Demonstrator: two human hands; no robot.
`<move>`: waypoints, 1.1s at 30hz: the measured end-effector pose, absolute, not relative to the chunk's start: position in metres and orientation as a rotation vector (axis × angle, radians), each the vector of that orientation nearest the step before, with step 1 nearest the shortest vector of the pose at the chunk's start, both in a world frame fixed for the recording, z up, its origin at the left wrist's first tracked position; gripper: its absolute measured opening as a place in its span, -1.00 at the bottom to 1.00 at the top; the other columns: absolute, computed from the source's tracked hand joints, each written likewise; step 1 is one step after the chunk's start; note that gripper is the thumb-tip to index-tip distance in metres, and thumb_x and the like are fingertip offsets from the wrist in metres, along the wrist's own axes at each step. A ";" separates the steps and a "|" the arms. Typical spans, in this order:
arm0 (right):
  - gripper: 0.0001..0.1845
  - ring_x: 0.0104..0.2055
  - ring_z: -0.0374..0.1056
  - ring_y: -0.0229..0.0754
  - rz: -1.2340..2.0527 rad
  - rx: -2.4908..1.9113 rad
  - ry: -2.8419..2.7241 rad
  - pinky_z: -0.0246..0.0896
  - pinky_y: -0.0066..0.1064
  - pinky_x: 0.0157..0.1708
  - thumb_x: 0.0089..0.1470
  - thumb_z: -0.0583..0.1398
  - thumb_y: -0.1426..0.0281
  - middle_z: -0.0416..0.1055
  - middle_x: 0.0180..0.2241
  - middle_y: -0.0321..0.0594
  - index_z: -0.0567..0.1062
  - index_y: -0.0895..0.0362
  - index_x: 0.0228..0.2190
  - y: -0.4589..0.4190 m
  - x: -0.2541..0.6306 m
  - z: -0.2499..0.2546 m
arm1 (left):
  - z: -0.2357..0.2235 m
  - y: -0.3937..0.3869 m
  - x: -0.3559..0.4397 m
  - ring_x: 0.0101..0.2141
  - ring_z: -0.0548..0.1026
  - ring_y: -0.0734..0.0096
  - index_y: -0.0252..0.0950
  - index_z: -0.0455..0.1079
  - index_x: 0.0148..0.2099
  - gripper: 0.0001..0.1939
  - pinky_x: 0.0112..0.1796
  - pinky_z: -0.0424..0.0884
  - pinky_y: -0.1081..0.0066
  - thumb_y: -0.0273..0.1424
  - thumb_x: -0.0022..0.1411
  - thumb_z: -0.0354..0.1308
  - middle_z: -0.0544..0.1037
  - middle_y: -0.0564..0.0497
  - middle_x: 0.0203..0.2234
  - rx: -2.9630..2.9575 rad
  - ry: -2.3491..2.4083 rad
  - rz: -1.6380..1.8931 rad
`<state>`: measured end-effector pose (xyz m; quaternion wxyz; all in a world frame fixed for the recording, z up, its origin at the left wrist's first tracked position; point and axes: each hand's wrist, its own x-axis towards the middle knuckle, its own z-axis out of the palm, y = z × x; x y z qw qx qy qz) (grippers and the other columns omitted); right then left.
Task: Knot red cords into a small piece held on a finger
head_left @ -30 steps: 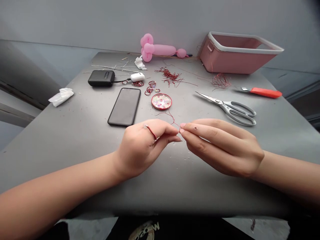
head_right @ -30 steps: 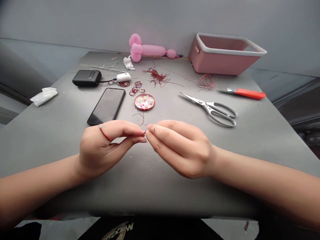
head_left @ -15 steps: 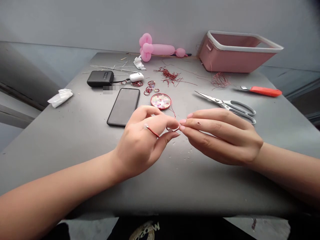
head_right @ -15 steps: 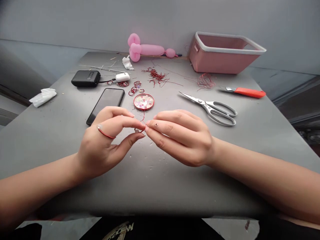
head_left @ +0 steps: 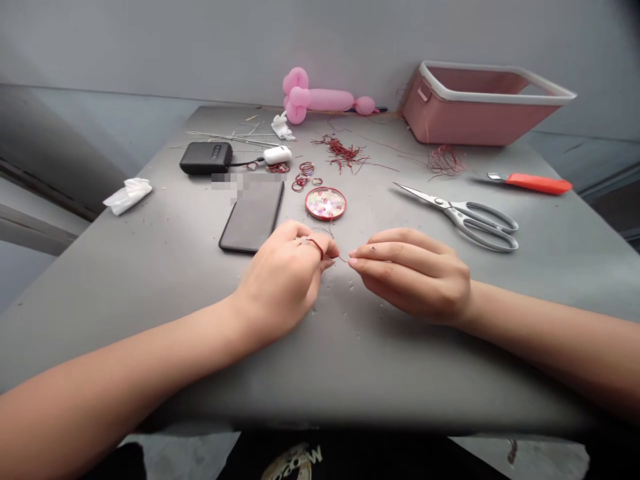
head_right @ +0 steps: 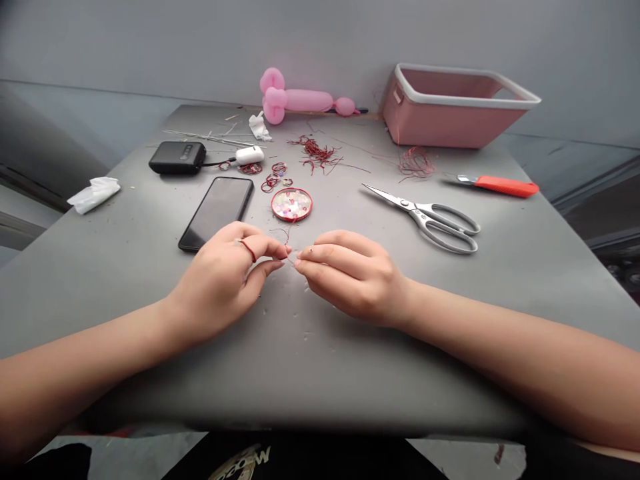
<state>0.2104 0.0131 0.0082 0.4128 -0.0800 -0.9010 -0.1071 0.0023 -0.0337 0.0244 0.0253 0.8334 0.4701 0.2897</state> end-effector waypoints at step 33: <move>-0.72 -0.52 0.21 -0.36 1.995 -1.022 -1.713 0.15 -0.48 -0.51 -0.09 0.39 0.25 0.32 -0.57 -0.35 0.48 0.17 -0.48 0.000 0.211 0.060 | 0.046 -0.046 0.018 -0.34 0.57 0.44 -0.32 0.49 -0.30 -0.96 -0.30 0.52 0.49 -0.47 0.14 0.26 0.58 0.01 -0.38 1.451 0.971 1.073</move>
